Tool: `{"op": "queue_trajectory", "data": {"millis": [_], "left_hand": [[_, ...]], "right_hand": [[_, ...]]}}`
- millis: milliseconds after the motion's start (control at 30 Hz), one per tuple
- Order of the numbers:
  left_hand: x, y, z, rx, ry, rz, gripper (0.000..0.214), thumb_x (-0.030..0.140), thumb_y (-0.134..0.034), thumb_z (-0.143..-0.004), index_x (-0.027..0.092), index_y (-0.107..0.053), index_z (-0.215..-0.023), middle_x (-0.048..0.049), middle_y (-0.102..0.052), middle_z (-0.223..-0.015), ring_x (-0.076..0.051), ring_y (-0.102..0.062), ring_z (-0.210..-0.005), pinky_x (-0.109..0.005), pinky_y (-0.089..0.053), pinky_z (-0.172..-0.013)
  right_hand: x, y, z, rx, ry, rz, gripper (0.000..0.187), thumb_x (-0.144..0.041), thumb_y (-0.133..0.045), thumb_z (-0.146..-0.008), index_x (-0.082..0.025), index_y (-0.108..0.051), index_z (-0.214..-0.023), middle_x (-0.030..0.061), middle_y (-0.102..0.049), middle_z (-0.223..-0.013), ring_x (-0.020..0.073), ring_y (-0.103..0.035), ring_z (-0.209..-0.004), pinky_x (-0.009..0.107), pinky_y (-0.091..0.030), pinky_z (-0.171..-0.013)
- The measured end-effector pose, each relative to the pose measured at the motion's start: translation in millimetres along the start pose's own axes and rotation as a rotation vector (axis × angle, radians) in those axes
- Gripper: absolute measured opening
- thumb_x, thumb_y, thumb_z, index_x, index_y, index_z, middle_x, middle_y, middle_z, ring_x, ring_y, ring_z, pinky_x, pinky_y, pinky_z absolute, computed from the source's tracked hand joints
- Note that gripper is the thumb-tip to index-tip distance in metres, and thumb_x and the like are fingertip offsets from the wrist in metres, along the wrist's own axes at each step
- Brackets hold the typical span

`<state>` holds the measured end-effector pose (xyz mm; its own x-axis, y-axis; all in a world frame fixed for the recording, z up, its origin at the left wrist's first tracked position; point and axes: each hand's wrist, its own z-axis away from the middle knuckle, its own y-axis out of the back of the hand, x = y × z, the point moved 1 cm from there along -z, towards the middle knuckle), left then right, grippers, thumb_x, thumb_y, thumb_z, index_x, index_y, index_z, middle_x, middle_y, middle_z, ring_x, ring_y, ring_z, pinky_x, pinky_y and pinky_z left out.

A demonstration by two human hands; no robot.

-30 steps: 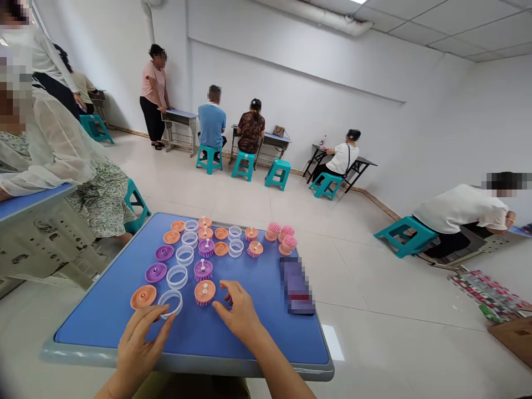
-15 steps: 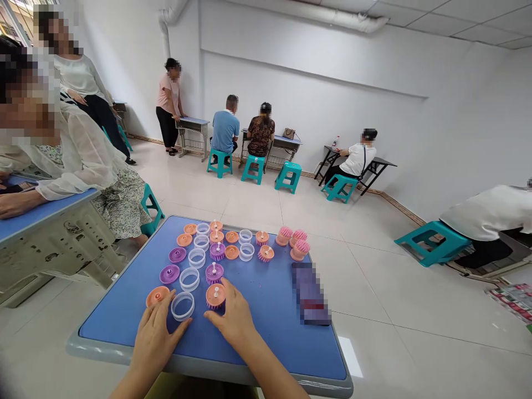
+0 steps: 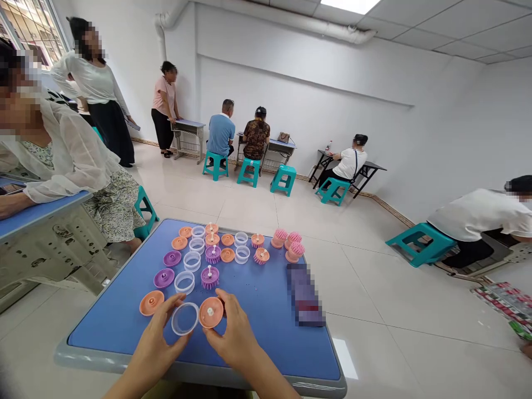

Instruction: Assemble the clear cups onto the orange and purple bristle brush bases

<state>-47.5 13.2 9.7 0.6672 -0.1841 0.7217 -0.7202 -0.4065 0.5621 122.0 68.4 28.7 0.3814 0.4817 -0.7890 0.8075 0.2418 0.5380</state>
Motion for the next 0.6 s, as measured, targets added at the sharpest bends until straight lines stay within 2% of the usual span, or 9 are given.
{"op": "queue_trajectory", "data": {"millis": [133, 233, 333, 500, 600], "left_hand": [[6.3, 0.7, -3.0, -0.036, -0.071, 0.096, 0.054, 0.011, -0.051, -0.068, 0.022, -0.038, -0.119, -0.0083, -0.059, -0.111, -0.023, -0.06, -0.1, -0.037, -0.05, -0.084], [7.0, 0.2, -3.1, -0.034, -0.111, 0.056, 0.054, 0.011, -0.053, -0.067, 0.023, -0.041, -0.118, -0.0062, -0.061, -0.104, -0.022, -0.062, -0.095, -0.036, -0.052, -0.08], [10.0, 2.0, -2.7, -0.021, -0.137, 0.044, 0.052, 0.015, -0.058, -0.067, 0.022, -0.043, -0.115, -0.0041, -0.064, -0.096, -0.021, -0.064, -0.088, -0.035, -0.053, -0.077], [19.7, 8.7, -2.3, -0.098, -0.061, 0.119, 0.037, 0.02, -0.063, -0.067, 0.022, -0.051, -0.102, -0.0059, -0.064, -0.1, -0.024, -0.062, -0.094, -0.037, -0.053, -0.08], [24.2, 10.2, -1.9, -0.149, -0.035, 0.237, 0.034, 0.019, -0.06, -0.071, 0.022, -0.05, -0.103, -0.0085, -0.062, -0.104, -0.024, -0.059, -0.1, -0.036, -0.052, -0.082]], "right_hand": [[-9.2, 12.2, 8.2, 0.015, -0.033, -0.035, 0.052, -0.014, -0.062, -0.065, -0.021, -0.044, -0.113, 0.0075, -0.06, -0.107, 0.021, -0.06, -0.094, 0.034, -0.05, -0.082], [-14.5, 19.5, 11.9, 0.001, -0.078, -0.029, 0.048, -0.013, -0.065, -0.063, -0.022, -0.047, -0.107, 0.0065, -0.062, -0.104, 0.0213, -0.06, -0.093, 0.035, -0.049, -0.082], [-18.8, 24.9, 14.0, -0.02, -0.121, -0.027, 0.051, -0.013, -0.069, -0.06, -0.022, -0.048, -0.105, 0.0056, -0.062, -0.103, 0.0214, -0.06, -0.091, 0.035, -0.048, -0.081], [-27.1, 33.4, 14.4, -0.055, -0.081, -0.028, 0.045, -0.009, -0.067, -0.059, -0.022, -0.051, -0.1, 0.0035, -0.061, -0.095, 0.0196, -0.059, -0.086, 0.032, -0.048, -0.077], [-29.6, 38.8, 14.7, -0.05, -0.017, -0.046, 0.05, -0.009, -0.067, -0.06, -0.023, -0.05, -0.105, 0.0044, -0.059, -0.102, 0.0202, -0.058, -0.093, 0.032, -0.047, -0.083]]}}
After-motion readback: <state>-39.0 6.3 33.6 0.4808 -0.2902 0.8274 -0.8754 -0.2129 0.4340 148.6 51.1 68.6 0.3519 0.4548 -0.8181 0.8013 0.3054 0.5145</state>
